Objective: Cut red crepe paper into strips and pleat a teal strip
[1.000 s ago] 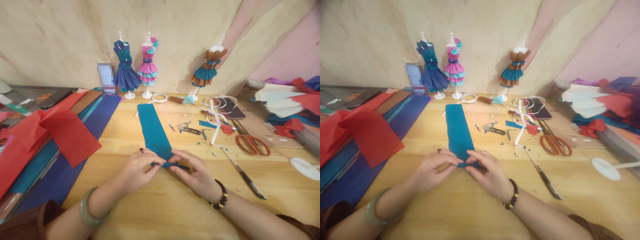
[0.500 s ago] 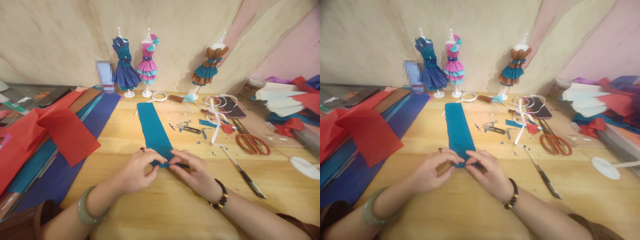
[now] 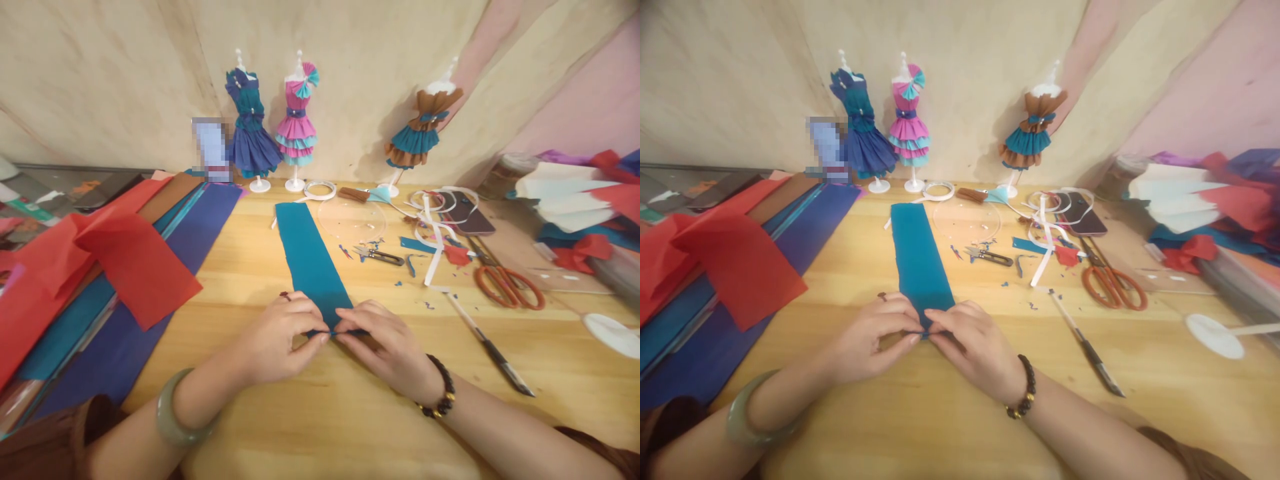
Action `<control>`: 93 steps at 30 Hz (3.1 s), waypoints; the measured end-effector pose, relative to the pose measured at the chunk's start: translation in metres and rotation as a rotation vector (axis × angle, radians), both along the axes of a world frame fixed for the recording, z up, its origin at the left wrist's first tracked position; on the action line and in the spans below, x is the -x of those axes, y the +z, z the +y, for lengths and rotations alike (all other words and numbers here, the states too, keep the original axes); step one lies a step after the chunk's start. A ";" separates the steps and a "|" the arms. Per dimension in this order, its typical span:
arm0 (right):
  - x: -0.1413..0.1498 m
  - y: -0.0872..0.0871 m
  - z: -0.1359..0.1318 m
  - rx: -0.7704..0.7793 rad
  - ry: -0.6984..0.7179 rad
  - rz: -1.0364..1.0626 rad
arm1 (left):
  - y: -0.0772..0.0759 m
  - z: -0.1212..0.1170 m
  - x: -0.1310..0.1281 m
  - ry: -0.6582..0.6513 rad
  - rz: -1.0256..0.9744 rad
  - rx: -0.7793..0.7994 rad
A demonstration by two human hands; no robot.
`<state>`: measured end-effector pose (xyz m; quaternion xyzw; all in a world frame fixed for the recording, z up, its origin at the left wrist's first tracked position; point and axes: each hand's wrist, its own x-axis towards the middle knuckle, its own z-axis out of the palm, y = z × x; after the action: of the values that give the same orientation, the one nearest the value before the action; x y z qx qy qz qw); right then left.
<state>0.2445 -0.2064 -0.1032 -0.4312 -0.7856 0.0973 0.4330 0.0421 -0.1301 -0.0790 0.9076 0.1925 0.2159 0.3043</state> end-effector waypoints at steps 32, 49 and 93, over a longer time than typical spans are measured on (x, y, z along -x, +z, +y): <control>-0.001 0.001 0.001 0.062 0.004 -0.006 | -0.003 0.003 0.000 0.026 0.071 -0.010; 0.003 -0.001 0.001 0.119 0.024 0.030 | -0.005 0.003 -0.001 -0.028 0.063 -0.023; 0.006 -0.003 0.003 0.379 -0.069 0.345 | 0.000 0.004 -0.007 0.231 0.049 0.639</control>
<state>0.2384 -0.2032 -0.1061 -0.5082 -0.6528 0.2998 0.4751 0.0492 -0.1265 -0.0788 0.7435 0.3591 0.1558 0.5422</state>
